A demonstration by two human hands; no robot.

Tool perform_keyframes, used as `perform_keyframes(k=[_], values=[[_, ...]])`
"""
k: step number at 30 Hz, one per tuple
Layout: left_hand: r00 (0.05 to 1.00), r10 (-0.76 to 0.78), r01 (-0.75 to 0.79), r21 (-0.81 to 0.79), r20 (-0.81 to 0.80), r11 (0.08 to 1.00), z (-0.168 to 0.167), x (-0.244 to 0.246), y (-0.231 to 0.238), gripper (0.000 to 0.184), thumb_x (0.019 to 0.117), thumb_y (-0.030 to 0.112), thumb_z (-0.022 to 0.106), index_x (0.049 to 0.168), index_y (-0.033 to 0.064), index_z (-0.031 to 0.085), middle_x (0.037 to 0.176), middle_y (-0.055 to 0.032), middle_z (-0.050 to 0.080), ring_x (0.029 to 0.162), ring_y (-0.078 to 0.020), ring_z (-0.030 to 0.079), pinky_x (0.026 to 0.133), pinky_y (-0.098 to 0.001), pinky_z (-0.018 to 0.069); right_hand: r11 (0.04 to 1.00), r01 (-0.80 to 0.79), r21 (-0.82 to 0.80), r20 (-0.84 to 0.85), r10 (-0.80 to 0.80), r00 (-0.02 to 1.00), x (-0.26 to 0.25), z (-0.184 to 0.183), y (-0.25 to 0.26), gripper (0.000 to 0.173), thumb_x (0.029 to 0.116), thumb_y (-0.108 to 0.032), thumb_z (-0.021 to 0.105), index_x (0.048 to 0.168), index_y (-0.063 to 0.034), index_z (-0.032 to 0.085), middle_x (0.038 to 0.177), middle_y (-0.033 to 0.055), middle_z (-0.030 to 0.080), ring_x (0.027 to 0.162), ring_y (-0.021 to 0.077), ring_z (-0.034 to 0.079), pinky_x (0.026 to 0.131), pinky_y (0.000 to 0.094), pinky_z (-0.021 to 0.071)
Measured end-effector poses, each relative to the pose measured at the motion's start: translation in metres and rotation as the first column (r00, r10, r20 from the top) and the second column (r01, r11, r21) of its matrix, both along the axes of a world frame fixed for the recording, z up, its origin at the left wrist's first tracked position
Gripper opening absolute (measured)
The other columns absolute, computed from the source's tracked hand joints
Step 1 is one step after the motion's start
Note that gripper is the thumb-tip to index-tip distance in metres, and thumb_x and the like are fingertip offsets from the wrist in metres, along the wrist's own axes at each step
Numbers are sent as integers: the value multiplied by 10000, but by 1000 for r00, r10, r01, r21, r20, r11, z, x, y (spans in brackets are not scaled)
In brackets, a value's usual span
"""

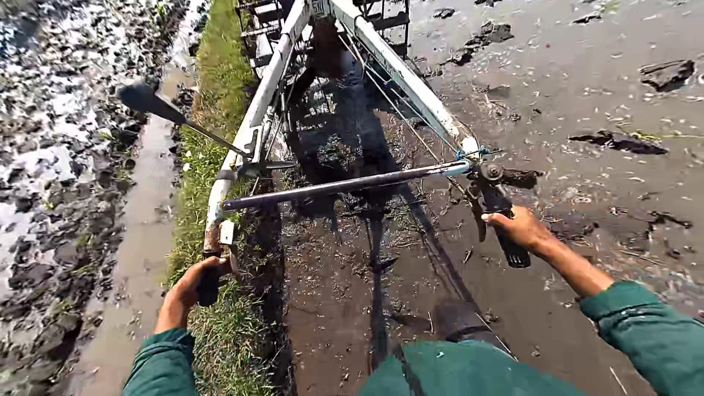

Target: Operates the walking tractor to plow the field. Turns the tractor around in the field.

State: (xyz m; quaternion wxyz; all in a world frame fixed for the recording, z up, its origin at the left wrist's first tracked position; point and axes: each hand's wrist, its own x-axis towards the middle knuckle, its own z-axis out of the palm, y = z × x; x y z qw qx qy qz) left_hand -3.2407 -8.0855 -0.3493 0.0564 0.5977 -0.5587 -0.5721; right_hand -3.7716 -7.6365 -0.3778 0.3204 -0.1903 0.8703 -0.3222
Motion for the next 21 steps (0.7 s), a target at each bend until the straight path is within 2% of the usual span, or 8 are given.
perform_keyframes(k=[3,8,14,16,18,19,20,21], values=[[995,42,-36,-64,92,997,-7,4,-44,226,1015,208,434,974,111,634,756,14,668,645,-101,639,577,-281,544,998,-64,11,-160,64,985,15,-25,-32,517,895,-384,696,1197,34,654,1033,246,684,959,372,664,886,607,488],[996,-82,84,61,-28,995,-12,-69,-65,302,1003,224,371,1132,105,617,926,-13,709,865,-161,696,756,-379,594,993,64,104,-341,-25,940,-65,-31,-58,559,859,-441,777,1123,44,688,1029,319,676,1004,503,642,885,706,450],[995,57,-38,-221,79,975,-10,-195,-64,186,1002,255,554,996,76,605,698,33,611,571,-79,604,554,-289,544,983,128,134,-468,-51,882,-204,-33,-89,567,853,-496,797,1094,5,685,978,324,673,932,549,642,779,759,454],[991,54,-23,-241,125,970,1,-236,-65,219,995,273,586,1017,56,607,721,24,603,590,-81,597,582,-301,541,994,111,-17,-331,-110,937,-255,-28,-98,526,906,-331,790,1243,39,626,1066,341,653,976,511,635,858,732,460],[991,27,4,-231,128,973,10,-286,-53,248,1002,244,599,1075,9,625,779,-18,632,643,-105,616,637,-330,549,984,134,-114,-85,-144,986,-320,-19,-99,488,997,-232,604,1419,-23,476,1180,222,605,1013,291,599,906,517,486],[990,23,12,-242,140,970,9,-311,-44,256,988,234,610,1096,3,634,806,-35,656,662,-119,633,652,-343,563,980,151,-131,69,-143,987,-354,-19,-100,435,1029,-275,459,1426,-99,433,1165,90,565,974,153,573,849,370,494],[983,50,0,-278,174,961,4,-333,-37,271,961,232,648,1090,-6,651,823,-63,661,683,-151,634,672,-384,557,972,162,-171,249,-117,962,-384,-22,-99,487,1029,-363,389,1457,-130,397,1251,63,553,1050,149,576,869,356,499],[966,103,-19,-330,239,944,0,-354,-32,293,941,251,689,1073,-11,678,842,-100,680,713,-197,647,701,-441,550,961,160,-226,384,-63,921,-411,-28,-102,666,963,-511,458,1511,-140,380,1393,83,559,1189,198,588,927,395,520]])
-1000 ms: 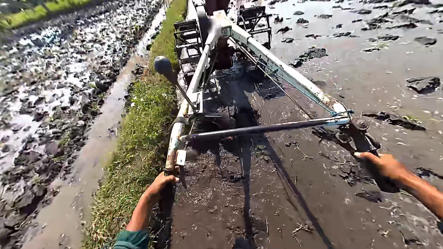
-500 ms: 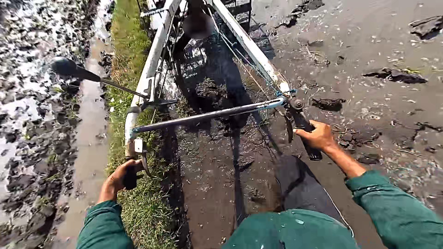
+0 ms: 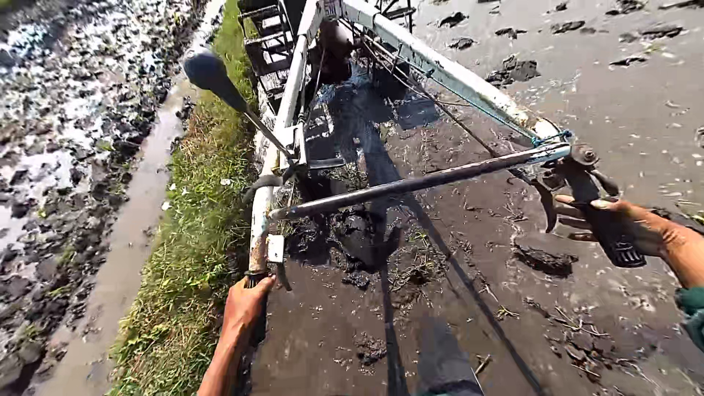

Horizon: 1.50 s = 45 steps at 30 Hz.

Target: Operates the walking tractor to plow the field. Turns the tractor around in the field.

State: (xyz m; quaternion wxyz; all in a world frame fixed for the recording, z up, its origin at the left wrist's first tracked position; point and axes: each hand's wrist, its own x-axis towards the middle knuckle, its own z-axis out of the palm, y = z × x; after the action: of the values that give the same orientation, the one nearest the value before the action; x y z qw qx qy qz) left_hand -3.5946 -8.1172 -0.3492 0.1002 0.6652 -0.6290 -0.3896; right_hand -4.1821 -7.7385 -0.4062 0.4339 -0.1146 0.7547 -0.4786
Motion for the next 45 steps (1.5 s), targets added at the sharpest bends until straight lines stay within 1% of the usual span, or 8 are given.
perform_keyframes(k=[4,6,10,14,21,30,38,45], values=[[952,134,-97,-144,276,985,4,-69,-10,375,916,226,736,1131,-74,672,1013,-299,678,968,-443,656,865,-666,476,985,-39,-167,188,71,979,-75,-25,-50,1328,430,-819,814,1482,-108,425,1361,79,618,1228,237,621,951,432,564],[926,174,-108,-207,335,972,10,-101,-31,416,904,223,745,1162,-90,653,1065,-339,663,1038,-493,638,897,-696,455,987,-55,-151,161,80,984,-100,-20,-75,1144,504,-765,807,1368,-78,505,1176,62,700,1052,197,698,873,379,601],[889,176,-75,-245,422,967,22,-153,-81,467,934,234,710,1257,-90,615,1169,-374,640,1147,-536,612,959,-707,446,995,-95,15,75,94,993,-131,13,-130,433,888,-174,523,1297,-38,478,1013,18,645,877,82,658,789,285,573],[893,139,-34,-242,429,970,28,-194,-136,470,933,239,685,1278,-72,614,1181,-359,648,1150,-524,622,958,-700,454,990,-73,124,-170,93,981,-155,36,-199,219,1044,-173,452,1055,-7,595,764,-11,605,640,55,598,642,261,531],[914,142,-27,-292,381,956,13,-232,-253,464,924,302,734,1181,-72,635,1080,-378,654,1043,-578,633,855,-770,463,971,-80,224,-321,151,935,-212,46,-302,360,1041,-362,526,1100,-22,628,775,13,551,622,108,524,653,355,484],[936,99,-9,-257,338,966,-8,-208,-447,413,937,258,746,1110,-98,630,985,-382,640,919,-569,634,794,-768,465,998,-47,47,19,46,999,-187,9,-445,232,1010,-167,470,1159,-13,559,888,33,667,771,101,665,704,290,572],[931,128,-34,-268,342,963,4,-333,-553,550,872,213,793,1267,-114,596,1145,-402,631,1096,-571,613,930,-738,441,996,24,92,-239,-2,971,-291,35,-577,195,949,-172,476,952,-14,589,633,-40,599,550,58,607,559,258,545],[917,155,-62,-252,368,966,19,-332,-708,507,903,219,756,1284,-81,607,1185,-395,629,1152,-574,596,958,-742,429,981,-80,178,-281,128,951,-267,55,-707,369,960,-221,567,1171,81,583,794,96,600,644,170,584,667,408,526]])
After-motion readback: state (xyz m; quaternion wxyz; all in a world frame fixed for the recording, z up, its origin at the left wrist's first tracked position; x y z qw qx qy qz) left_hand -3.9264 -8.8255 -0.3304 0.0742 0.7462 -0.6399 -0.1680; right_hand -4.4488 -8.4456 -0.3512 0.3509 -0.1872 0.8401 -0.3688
